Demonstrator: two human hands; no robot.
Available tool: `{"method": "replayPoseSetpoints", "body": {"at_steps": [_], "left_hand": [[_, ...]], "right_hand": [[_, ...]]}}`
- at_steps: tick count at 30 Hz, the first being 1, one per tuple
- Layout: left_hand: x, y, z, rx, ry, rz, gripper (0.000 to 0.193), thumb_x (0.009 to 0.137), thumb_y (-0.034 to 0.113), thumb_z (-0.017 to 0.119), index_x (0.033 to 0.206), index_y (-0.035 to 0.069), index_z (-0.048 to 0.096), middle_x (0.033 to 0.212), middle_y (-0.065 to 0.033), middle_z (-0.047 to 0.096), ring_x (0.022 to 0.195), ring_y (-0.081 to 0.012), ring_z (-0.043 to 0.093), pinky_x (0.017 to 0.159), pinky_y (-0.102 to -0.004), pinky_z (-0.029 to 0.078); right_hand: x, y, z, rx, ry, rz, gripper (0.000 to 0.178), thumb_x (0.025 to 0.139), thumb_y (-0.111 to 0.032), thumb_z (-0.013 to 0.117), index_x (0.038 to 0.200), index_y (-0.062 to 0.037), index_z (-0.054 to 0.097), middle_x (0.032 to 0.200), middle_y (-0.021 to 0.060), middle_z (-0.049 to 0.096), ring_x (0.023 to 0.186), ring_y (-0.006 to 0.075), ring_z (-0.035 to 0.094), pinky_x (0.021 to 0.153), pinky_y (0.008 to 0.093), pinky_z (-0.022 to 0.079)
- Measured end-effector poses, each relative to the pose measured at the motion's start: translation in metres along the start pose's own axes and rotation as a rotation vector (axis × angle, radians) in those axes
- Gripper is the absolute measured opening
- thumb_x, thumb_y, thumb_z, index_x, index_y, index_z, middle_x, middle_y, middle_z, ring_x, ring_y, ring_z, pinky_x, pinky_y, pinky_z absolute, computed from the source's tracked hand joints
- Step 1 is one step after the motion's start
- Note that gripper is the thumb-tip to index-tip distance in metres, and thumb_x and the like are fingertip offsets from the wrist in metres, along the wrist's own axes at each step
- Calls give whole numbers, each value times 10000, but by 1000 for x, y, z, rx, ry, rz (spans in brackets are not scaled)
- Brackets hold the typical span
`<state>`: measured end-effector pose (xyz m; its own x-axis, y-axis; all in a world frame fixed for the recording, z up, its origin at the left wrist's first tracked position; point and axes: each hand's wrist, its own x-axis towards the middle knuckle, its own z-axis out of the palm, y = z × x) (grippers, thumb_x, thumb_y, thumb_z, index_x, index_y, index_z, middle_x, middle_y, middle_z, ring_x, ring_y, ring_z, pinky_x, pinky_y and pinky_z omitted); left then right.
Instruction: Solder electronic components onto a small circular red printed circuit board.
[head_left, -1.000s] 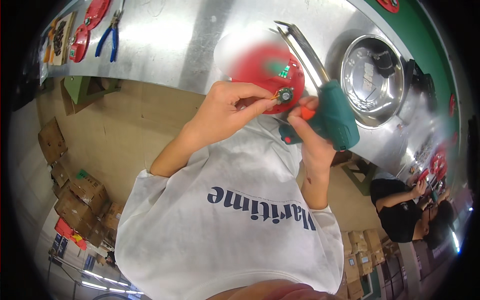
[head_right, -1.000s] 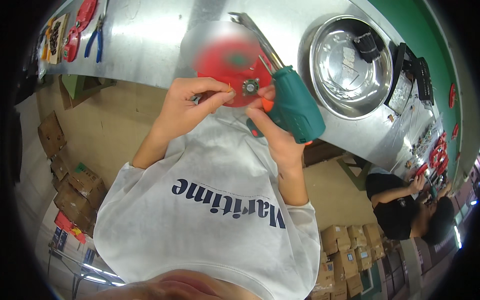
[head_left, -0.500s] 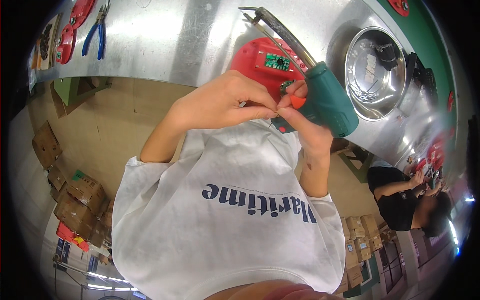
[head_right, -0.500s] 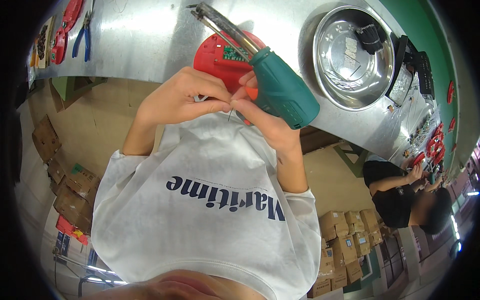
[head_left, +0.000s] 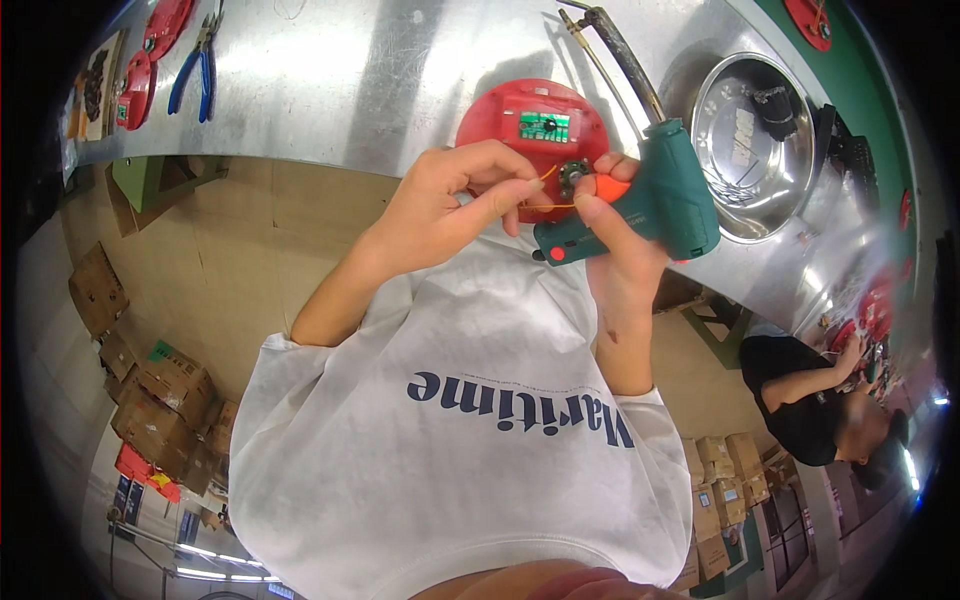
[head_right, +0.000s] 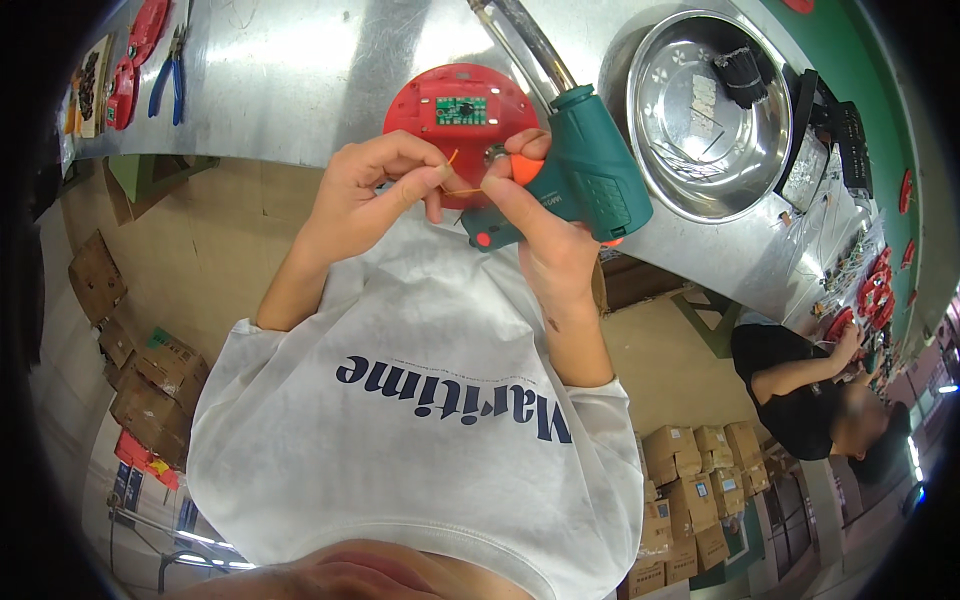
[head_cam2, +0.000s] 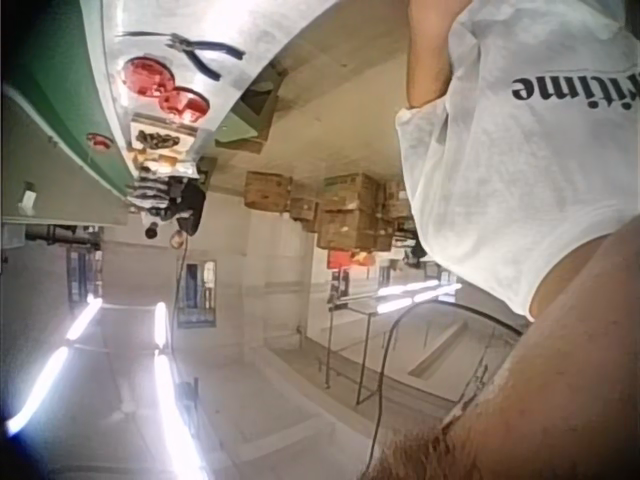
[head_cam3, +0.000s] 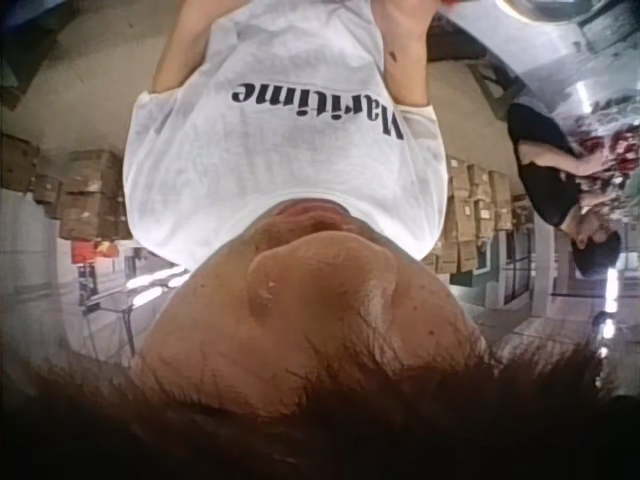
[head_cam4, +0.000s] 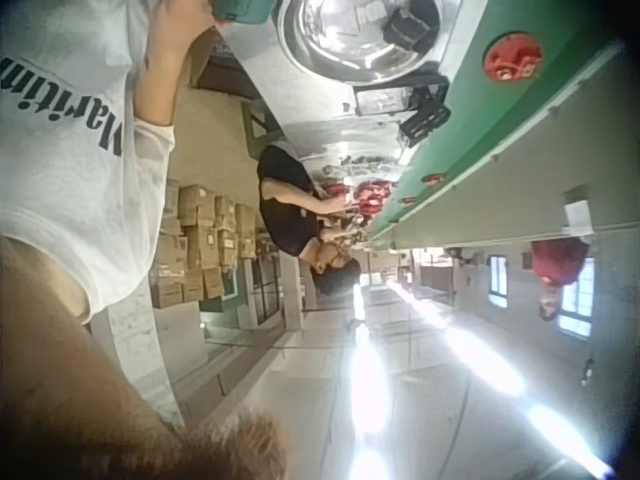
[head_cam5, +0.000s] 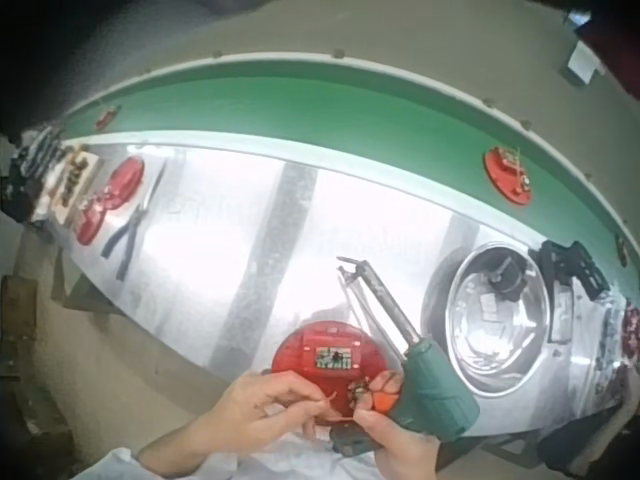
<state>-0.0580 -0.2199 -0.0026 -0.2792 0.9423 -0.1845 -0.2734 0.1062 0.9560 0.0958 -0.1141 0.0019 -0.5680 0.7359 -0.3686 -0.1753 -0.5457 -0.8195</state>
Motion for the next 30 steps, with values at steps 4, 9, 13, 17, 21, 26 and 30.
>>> {"method": "replayPoseSetpoints", "body": {"at_steps": [4,9,13,17,21,26,30], "left_hand": [[0,11,4,122,55,-71,66,888,9,584,941,-21,609,788,-87,673,635,-90,622,556,-203,469],[3,11,6,252,94,-34,71,873,23,615,922,-18,645,772,-58,670,617,-81,611,548,-197,459],[1,14,5,351,75,5,91,858,14,626,926,-14,679,737,-50,668,618,-88,617,543,-203,456],[3,11,3,608,-22,300,112,835,-7,631,931,-11,690,715,-66,670,601,-95,618,524,-215,445],[2,9,4,648,-7,408,125,819,-8,647,936,-4,691,715,-73,677,572,-97,605,507,-220,437],[-3,23,15,407,30,-19,111,804,19,683,914,0,689,734,-66,674,539,-106,574,494,-218,428],[-2,17,16,472,27,85,103,809,18,680,906,-14,681,754,-73,668,551,-111,572,496,-221,423]], "right_hand": [[-2,-1,-5,43,-79,16,417,709,120,638,1087,-10,520,1084,119,516,892,198,574,811,307,479],[1,-6,-6,145,-26,63,369,732,123,655,1055,-13,539,1026,97,562,889,149,591,830,289,479],[-2,-4,0,-6,26,28,402,716,135,656,1072,-11,540,1082,116,556,885,186,601,827,307,487],[-1,-4,6,-163,-56,-91,394,716,153,663,1060,0,547,1050,122,576,891,174,608,842,304,486],[-1,-1,7,-246,-81,-193,397,718,151,664,1066,5,542,1020,126,583,897,171,606,847,304,485],[-2,0,8,-192,-69,-162,397,721,152,654,1072,5,539,1021,117,572,897,175,605,846,305,485],[0,1,3,-150,-40,-100,401,719,158,637,1075,2,538,1035,111,559,900,180,601,852,304,483]]}}
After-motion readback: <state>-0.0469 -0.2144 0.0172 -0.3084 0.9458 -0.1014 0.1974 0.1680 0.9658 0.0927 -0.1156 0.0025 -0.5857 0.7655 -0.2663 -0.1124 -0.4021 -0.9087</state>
